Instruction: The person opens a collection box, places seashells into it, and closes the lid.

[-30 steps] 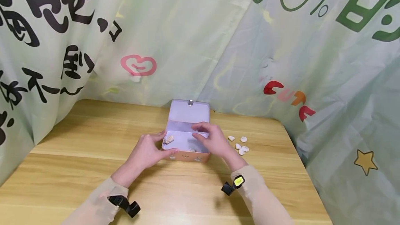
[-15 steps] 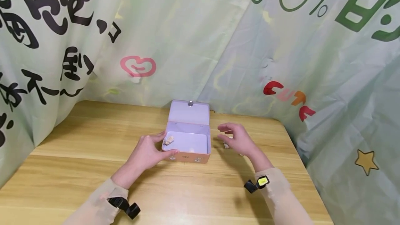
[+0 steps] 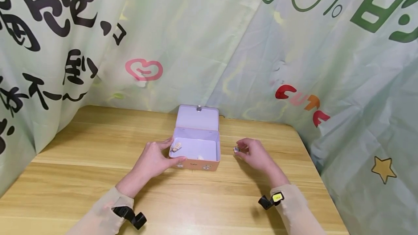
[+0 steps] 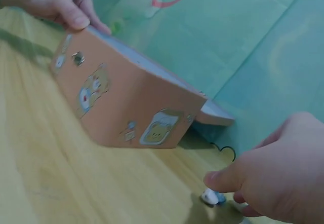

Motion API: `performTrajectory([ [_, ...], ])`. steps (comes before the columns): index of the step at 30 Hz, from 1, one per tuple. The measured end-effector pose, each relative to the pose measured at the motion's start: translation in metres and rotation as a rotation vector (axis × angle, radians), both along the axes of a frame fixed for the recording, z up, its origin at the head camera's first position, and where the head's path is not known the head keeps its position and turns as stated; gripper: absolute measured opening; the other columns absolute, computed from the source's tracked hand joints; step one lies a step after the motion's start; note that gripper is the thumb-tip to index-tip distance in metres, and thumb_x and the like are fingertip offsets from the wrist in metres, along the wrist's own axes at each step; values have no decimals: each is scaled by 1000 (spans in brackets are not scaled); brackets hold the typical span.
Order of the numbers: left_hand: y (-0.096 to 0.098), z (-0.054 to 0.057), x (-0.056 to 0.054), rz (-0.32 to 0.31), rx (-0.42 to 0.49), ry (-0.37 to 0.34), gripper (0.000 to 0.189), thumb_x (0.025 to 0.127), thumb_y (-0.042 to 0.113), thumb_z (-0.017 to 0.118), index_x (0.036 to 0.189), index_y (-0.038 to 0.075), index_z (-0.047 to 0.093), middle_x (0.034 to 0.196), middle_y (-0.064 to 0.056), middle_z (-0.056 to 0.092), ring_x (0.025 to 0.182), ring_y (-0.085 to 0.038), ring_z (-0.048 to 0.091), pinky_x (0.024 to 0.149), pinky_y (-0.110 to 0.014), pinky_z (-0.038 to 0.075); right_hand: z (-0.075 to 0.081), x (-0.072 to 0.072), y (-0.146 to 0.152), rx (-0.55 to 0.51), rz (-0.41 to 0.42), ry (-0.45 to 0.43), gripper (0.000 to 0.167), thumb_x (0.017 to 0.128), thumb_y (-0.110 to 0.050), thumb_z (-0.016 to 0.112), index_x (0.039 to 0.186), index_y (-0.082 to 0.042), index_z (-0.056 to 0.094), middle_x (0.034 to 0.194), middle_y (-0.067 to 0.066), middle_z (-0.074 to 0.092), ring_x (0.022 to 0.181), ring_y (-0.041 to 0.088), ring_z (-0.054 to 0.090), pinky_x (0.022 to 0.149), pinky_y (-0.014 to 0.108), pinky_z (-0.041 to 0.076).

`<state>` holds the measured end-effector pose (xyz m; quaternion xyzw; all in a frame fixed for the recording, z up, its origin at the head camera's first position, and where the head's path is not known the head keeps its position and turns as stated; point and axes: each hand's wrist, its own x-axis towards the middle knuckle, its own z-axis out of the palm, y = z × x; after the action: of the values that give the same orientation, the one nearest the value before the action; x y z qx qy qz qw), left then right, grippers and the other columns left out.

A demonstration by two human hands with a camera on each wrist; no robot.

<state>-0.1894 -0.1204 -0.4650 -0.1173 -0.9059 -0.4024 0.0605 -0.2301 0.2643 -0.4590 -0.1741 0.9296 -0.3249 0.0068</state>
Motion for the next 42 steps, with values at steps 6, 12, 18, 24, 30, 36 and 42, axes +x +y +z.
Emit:
performTrajectory([
  [6,1,0,0,1,11,-4,101,74,68,89,144,2,60,143,-15,60,34,-3,24,34,-29,35,-10,4,0,52,-28,26,31,91,-11,85,114,3,72,102,9,73,90,21,67,82,41,59],
  [12,0,0,1,3,19,-7,101,74,67,89,144,2,60,143,-15,60,33,-3,25,33,-28,34,-17,5,0,51,-30,43,22,93,-9,84,109,2,73,98,6,72,89,19,67,82,41,59],
  [18,1,2,1,7,18,-17,101,74,68,89,145,3,60,144,-13,60,33,-4,26,33,-28,34,-20,4,0,17,-7,61,16,93,-3,82,107,0,75,93,3,72,84,16,65,78,36,58],
  [24,1,3,1,5,13,-22,98,75,64,90,145,2,60,145,-14,60,33,-3,25,33,-27,33,-21,4,0,11,32,59,14,95,1,78,108,4,74,94,5,68,84,16,62,76,35,56],
  [30,1,3,2,4,14,-28,99,75,64,90,145,2,59,144,-14,60,34,-3,25,34,-27,33,-22,4,-1,24,63,53,14,96,5,74,110,5,73,98,7,65,87,17,61,78,35,56],
  [36,2,2,2,4,17,-2,98,75,64,91,143,1,61,142,-16,62,35,-3,24,34,-27,32,-22,5,-3,28,53,78,12,97,4,74,108,2,72,99,6,64,87,18,59,77,35,54],
  [42,1,2,2,0,18,3,99,74,65,90,143,0,60,142,-18,61,35,-2,25,34,-27,32,-15,4,-5,-35,18,69,12,99,3,72,111,1,70,97,5,68,86,17,62,76,34,56],
])
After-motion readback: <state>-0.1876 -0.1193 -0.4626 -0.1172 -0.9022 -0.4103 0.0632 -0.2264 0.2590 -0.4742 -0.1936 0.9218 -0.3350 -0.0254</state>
